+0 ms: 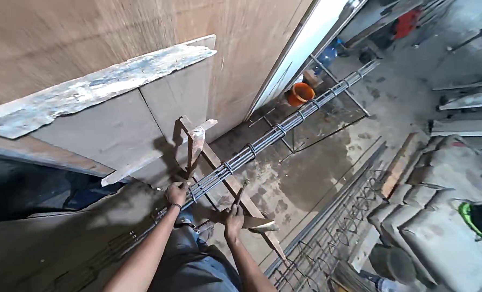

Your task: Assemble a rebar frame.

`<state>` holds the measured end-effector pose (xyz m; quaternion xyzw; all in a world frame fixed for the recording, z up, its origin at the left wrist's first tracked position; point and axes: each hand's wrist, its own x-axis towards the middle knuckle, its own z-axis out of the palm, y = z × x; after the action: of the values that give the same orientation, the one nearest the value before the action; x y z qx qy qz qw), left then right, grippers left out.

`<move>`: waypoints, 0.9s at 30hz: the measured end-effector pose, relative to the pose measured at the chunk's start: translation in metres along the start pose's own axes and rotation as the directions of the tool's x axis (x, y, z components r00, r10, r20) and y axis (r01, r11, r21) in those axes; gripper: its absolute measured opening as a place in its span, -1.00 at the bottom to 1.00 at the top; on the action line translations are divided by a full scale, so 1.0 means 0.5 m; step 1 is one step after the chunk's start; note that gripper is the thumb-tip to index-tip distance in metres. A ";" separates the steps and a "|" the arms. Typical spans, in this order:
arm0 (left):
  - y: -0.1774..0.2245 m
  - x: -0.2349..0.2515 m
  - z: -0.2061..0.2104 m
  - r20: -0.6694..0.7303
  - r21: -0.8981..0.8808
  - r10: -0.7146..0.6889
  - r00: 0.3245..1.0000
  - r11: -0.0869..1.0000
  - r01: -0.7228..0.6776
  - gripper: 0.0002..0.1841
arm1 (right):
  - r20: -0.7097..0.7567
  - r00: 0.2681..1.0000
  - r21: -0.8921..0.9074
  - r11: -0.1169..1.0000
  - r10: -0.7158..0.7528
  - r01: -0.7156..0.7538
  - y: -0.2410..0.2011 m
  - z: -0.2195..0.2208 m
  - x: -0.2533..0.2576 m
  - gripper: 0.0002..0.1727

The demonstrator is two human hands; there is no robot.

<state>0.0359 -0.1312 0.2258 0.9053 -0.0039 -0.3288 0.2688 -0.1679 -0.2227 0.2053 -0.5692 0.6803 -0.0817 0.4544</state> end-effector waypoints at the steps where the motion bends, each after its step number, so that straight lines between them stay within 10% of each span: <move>1: -0.004 -0.017 -0.014 -0.030 -0.029 0.028 0.999 0.999 -0.029 -0.48 | -0.051 0.996 -0.026 0.997 -0.069 0.068 -0.005 -0.006 -0.007 -0.52; 6: 0.021 -0.202 -0.057 -0.327 -0.187 0.388 0.862 0.867 -0.462 -0.59 | -0.141 0.800 0.069 0.800 -0.584 0.596 -0.071 -0.122 -0.074 -0.63; 11: 0.156 -0.376 -0.059 -0.485 -0.343 0.700 0.525 0.400 -0.850 -0.25 | -0.095 0.520 0.298 0.474 -0.849 0.829 -0.129 -0.238 -0.160 -0.62; 16: 0.188 -0.461 -0.063 -0.438 -0.560 0.666 0.604 0.324 -0.763 -0.27 | 0.116 0.325 0.349 0.345 -0.938 0.871 -0.202 -0.295 -0.204 -0.58; 20: 0.138 -0.456 -0.047 -0.353 -0.718 0.678 0.645 0.246 -0.651 -0.34 | 0.447 0.338 0.451 0.535 -0.828 0.714 -0.265 -0.282 -0.172 -0.57; 27: 0.049 -0.362 -0.061 -0.764 -0.575 0.132 0.632 0.306 -0.759 -0.52 | 0.713 0.063 0.439 0.514 -0.698 0.737 -0.359 -0.268 -0.103 -0.70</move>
<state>-0.0835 -0.1044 0.3645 0.6397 -0.0231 0.1119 0.7601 -0.1409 -0.2942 0.4219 -0.7980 0.0009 0.0012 0.6027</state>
